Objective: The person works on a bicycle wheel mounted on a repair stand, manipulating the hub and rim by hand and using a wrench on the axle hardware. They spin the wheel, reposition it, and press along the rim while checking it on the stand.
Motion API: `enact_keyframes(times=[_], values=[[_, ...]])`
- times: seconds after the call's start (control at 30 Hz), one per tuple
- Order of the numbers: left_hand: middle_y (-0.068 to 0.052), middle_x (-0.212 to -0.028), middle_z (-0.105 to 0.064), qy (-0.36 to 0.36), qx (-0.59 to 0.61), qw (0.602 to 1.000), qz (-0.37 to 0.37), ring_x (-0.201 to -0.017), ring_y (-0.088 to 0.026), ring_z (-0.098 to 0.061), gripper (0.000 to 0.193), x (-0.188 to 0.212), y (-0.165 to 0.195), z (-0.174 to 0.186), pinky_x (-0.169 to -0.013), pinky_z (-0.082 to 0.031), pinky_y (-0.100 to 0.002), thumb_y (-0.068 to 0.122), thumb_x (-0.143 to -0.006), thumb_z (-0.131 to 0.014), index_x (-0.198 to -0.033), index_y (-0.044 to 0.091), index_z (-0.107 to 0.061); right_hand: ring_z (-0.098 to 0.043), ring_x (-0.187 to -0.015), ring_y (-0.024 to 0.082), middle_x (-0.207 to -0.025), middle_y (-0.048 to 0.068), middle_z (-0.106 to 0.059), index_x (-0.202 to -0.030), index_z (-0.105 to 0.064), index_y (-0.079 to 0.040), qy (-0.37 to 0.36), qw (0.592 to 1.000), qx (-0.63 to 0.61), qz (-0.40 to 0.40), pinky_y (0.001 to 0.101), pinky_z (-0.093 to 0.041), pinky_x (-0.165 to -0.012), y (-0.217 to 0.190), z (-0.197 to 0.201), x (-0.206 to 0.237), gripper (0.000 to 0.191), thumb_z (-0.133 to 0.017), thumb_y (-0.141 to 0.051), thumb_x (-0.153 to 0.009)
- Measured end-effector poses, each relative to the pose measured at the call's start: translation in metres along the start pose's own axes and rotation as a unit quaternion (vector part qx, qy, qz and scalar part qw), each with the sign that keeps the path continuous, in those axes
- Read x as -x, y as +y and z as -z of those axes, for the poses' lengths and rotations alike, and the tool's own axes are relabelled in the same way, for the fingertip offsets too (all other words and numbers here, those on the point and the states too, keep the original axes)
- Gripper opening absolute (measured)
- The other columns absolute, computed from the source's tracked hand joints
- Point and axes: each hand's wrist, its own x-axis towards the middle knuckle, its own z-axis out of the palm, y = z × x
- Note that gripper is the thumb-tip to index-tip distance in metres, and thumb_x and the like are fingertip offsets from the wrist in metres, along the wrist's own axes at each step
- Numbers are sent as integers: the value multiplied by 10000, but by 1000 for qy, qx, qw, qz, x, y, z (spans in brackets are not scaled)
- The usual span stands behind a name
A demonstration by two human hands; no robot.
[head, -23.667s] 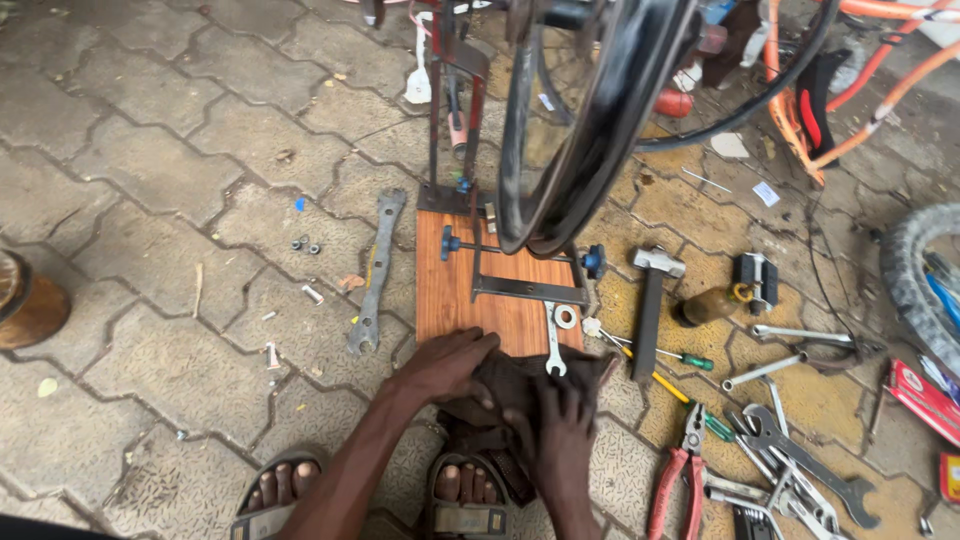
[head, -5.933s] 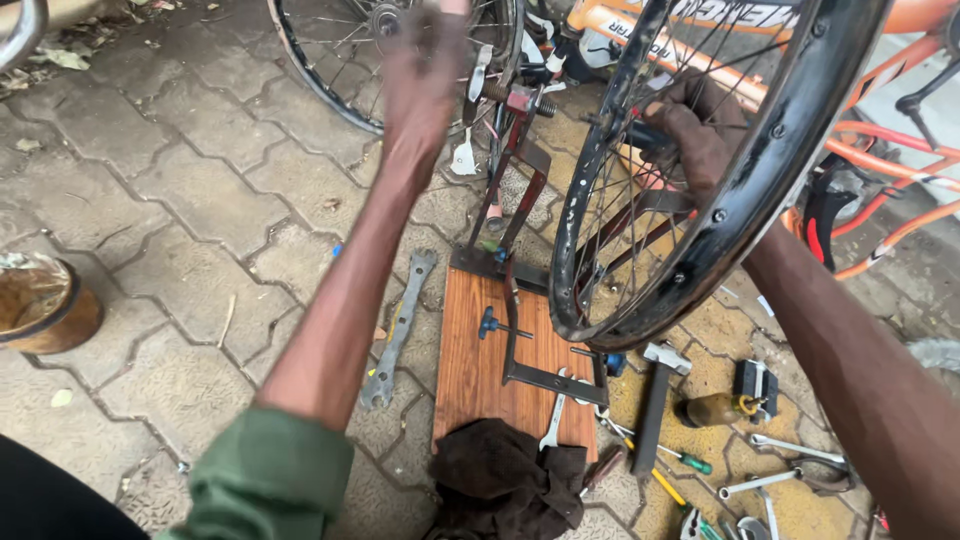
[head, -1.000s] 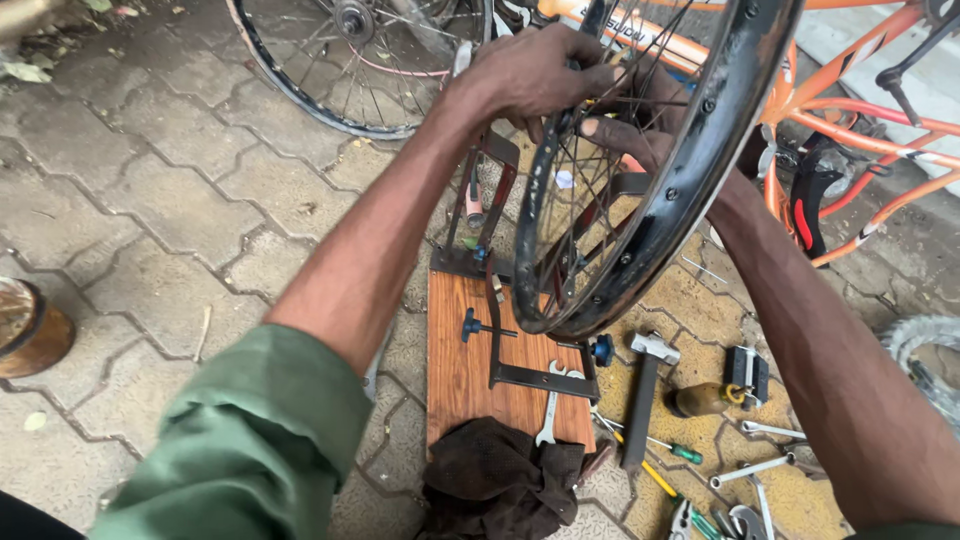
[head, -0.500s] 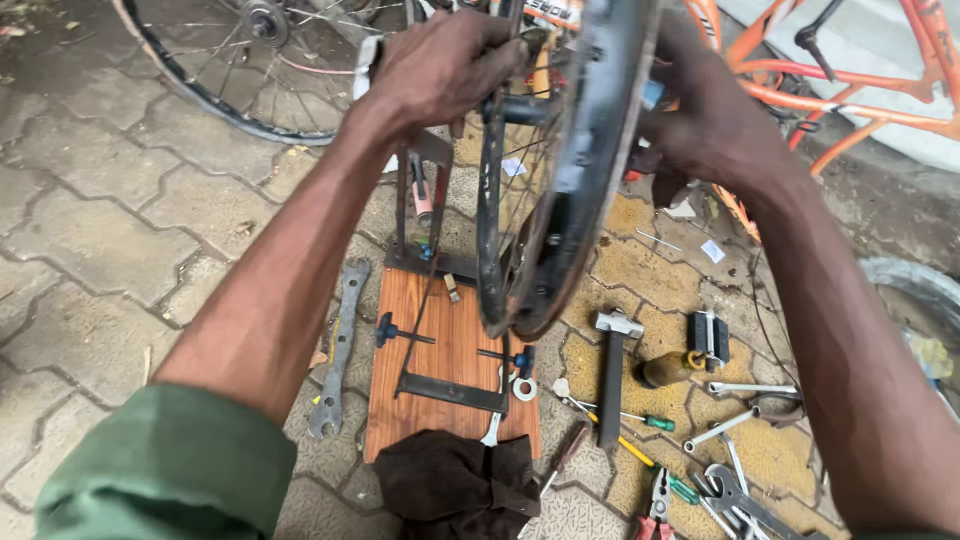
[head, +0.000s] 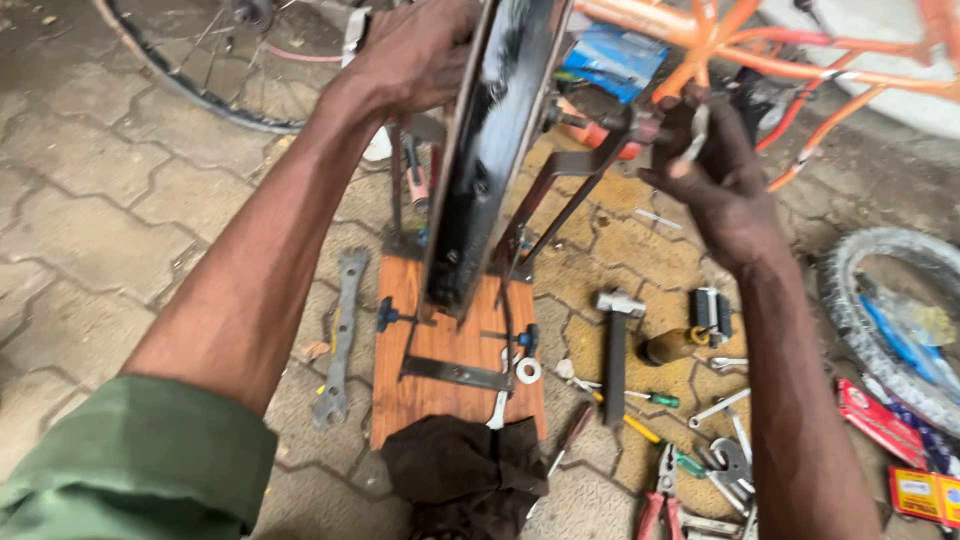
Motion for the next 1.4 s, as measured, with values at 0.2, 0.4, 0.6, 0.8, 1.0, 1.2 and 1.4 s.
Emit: enact_keyframes(times=[0.2, 0.4, 0.6, 0.8, 1.0, 1.2, 1.4], values=[[22, -532, -529, -50, -33, 994, 94, -447, -122, -414, 316, 7, -10, -3, -442, -335, -372, 400, -1067, -588, -913, 181, -755, -600, -1222, 171, -1409, 30, -549, -1542, -402, -142, 10, 1000, -18, -2, 410, -609, -997, 0, -15, 8, 678, -606, -520, -1018], [25, -479, -423, -13, -61, 993, 96, -426, -98, -377, 392, 5, -10, 6, -441, -309, -353, 307, -1074, -573, -716, 149, -607, -582, -1128, 303, -1297, 209, -532, -1525, -395, -25, -2, 995, -98, -6, 520, -584, -848, 7, -12, 1, 776, -738, -392, -933], [49, -492, -404, -20, -59, 994, 88, -447, -100, -388, 398, 6, -12, 4, -455, -327, -356, 286, -1065, -587, -691, 149, -578, -573, -1168, 203, -1405, 111, -499, -1571, -225, -132, -1, 994, 94, 58, 429, -585, -885, 9, -13, 9, 790, -729, -360, -1007], [47, -486, -437, -20, -43, 994, 99, -453, -125, -422, 407, 7, -6, 6, -489, -340, -394, 409, -1066, -629, -725, 188, -636, -555, -997, 192, -1350, 154, -541, -1589, -333, -106, 183, 979, 58, -69, 348, -509, -713, 7, -23, 6, 713, -668, -330, -1001], [6, -520, -424, -12, -67, 995, 67, -476, -129, -425, 423, 7, -3, 10, -485, -326, -404, 357, -1083, -616, -732, 121, -628, -590, -947, 144, -1421, 130, -550, -1587, -290, -108, 26, 995, 79, 59, 298, -485, -636, -12, -25, 13, 724, -623, -121, -944], [51, -484, -441, -48, -49, 992, 105, -432, -99, -387, 386, 4, -8, 5, -475, -338, -342, 364, -1090, -575, -759, 193, -676, -631, -950, 114, -1478, 97, -536, -1599, -192, -115, 61, 994, 90, 19, 258, -510, -616, -18, -29, 13, 784, -588, 6, -933], [36, -520, -461, -56, -15, 991, 118, -440, -64, -386, 423, 5, -11, 2, -477, -354, -286, 388, -1109, -559, -772, 147, -647, -559, -830, 154, -1204, 160, -553, -1648, -232, -123, 76, 990, 120, -13, 299, -484, -584, -19, -29, 18, 877, -573, 14, -852]])
